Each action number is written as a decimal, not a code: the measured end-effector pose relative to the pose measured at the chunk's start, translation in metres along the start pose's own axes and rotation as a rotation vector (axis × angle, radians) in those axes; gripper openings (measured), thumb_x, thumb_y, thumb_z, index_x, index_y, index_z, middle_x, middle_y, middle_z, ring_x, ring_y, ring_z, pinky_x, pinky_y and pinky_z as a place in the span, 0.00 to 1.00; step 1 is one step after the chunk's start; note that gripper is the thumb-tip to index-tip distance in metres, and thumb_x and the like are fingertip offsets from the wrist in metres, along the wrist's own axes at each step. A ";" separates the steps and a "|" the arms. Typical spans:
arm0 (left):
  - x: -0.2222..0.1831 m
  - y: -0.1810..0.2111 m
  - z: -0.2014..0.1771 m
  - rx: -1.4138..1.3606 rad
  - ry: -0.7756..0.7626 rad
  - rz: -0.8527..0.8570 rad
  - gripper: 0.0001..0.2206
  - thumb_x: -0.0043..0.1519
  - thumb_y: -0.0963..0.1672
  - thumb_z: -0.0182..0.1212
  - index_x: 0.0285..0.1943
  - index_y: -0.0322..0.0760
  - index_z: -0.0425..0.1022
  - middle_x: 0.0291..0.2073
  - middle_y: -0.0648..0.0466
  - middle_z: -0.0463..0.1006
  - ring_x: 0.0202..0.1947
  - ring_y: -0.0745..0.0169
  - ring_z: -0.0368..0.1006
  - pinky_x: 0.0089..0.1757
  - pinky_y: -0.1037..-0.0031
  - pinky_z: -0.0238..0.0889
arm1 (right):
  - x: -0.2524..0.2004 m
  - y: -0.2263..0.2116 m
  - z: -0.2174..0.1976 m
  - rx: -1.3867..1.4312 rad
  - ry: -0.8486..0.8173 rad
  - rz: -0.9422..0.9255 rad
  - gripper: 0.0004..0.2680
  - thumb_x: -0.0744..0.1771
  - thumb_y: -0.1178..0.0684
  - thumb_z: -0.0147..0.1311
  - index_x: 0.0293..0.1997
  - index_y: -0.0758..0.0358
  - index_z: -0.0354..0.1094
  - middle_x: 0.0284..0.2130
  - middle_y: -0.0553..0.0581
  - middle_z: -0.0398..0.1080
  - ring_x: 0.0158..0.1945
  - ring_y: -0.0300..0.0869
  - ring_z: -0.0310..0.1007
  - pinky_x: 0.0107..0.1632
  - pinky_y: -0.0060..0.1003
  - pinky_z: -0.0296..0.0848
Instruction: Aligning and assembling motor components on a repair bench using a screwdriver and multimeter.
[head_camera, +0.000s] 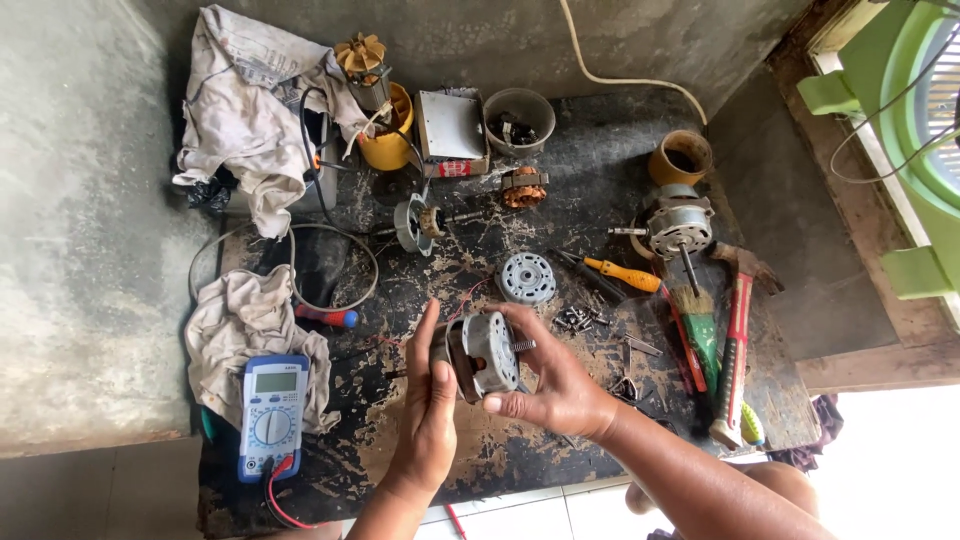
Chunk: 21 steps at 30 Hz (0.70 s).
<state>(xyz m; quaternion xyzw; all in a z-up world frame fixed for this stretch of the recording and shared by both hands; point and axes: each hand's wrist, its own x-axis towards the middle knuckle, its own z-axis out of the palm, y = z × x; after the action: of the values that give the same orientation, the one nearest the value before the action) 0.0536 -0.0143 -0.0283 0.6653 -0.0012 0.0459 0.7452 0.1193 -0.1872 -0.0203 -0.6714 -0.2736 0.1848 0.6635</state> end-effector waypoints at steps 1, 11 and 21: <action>0.000 -0.001 0.000 0.049 0.014 0.024 0.31 0.68 0.58 0.35 0.79 0.48 0.44 0.77 0.47 0.48 0.72 0.52 0.56 0.63 0.59 0.58 | -0.001 0.002 0.000 -0.001 0.012 0.005 0.33 0.61 0.39 0.64 0.69 0.65 0.49 0.59 0.68 0.57 0.66 0.62 0.61 0.69 0.57 0.68; 0.000 0.006 -0.005 0.356 0.049 0.111 0.32 0.68 0.58 0.33 0.79 0.45 0.46 0.61 0.47 0.63 0.60 0.56 0.66 0.55 0.63 0.65 | 0.000 -0.007 0.004 0.142 -0.043 0.015 0.34 0.62 0.46 0.66 0.72 0.67 0.45 0.62 0.71 0.56 0.60 0.61 0.70 0.61 0.51 0.79; 0.001 0.015 -0.007 0.355 0.030 0.136 0.32 0.69 0.58 0.32 0.77 0.41 0.51 0.67 0.45 0.60 0.67 0.54 0.63 0.61 0.64 0.60 | -0.005 -0.004 0.006 -0.019 0.018 -0.023 0.35 0.61 0.42 0.66 0.70 0.68 0.48 0.61 0.69 0.61 0.61 0.61 0.69 0.59 0.51 0.81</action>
<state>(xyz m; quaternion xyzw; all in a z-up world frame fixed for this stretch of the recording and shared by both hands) 0.0533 -0.0062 -0.0146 0.7838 -0.0268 0.1056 0.6113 0.1114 -0.1858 -0.0169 -0.6762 -0.2772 0.1684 0.6614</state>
